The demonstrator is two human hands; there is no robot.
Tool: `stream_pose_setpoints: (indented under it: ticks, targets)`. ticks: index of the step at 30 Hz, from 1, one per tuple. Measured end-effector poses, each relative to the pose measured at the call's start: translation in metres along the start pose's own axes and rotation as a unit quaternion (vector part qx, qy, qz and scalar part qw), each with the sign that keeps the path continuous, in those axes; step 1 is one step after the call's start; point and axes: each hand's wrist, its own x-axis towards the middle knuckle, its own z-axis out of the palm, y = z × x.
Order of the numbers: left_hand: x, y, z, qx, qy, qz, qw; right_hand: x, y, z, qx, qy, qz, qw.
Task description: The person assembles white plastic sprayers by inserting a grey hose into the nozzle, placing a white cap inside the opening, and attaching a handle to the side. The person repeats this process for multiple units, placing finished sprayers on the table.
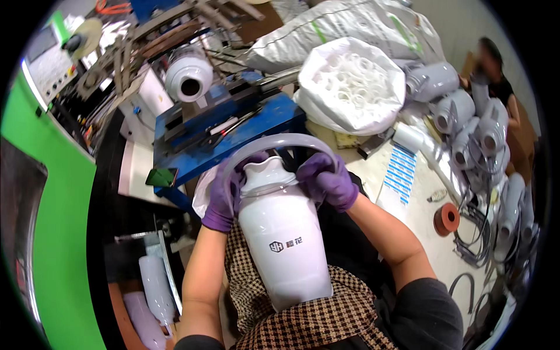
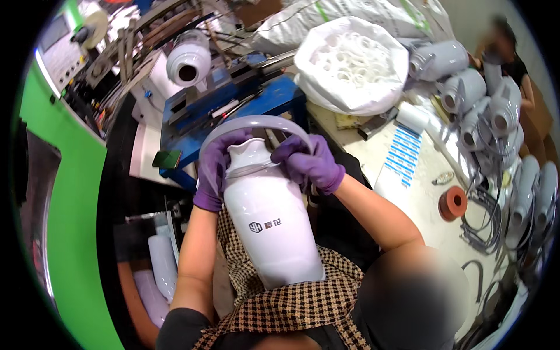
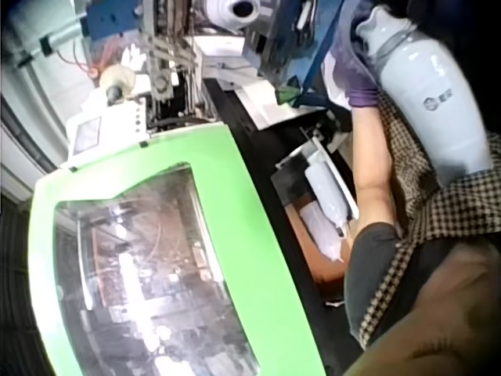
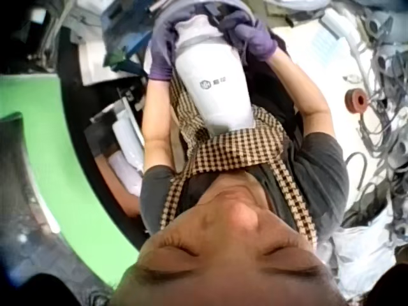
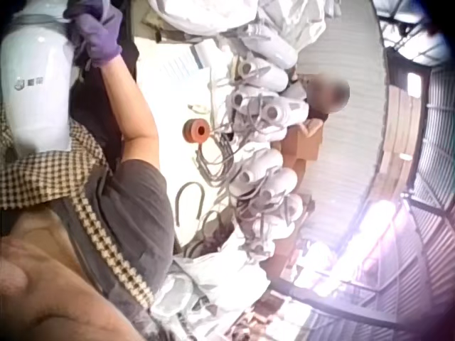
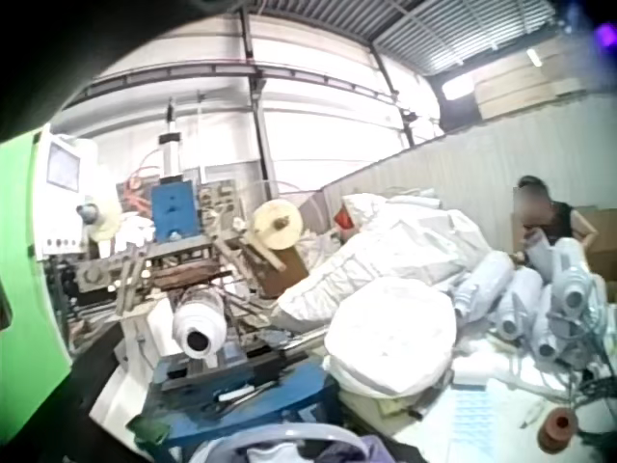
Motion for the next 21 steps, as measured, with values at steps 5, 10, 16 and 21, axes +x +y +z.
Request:
stream_pose_setpoints:
  ticks: [5, 10, 16, 21]
  targets:
    - [0.002, -0.024, 0.024, -0.038, 0.023, -0.005, 0.999, -0.010, -0.018, 0.004, -0.109, 0.072, 0.032, 0.991]
    - [0.005, -0.019, 0.025, -0.147, 0.051, -0.095, 0.983, 0.014, -0.034, 0.012, -0.044, 0.057, 0.066, 0.995]
    - [0.006, -0.038, 0.006, -0.186, 0.045, -0.085, 0.978, 0.026, -0.045, 0.038, -0.101, 0.064, 0.024, 0.993]
    - [0.011, -0.025, 0.027, -0.175, 0.007, -0.073, 0.982, 0.021, -0.042, 0.046, -0.198, 0.085, -0.061, 0.975]
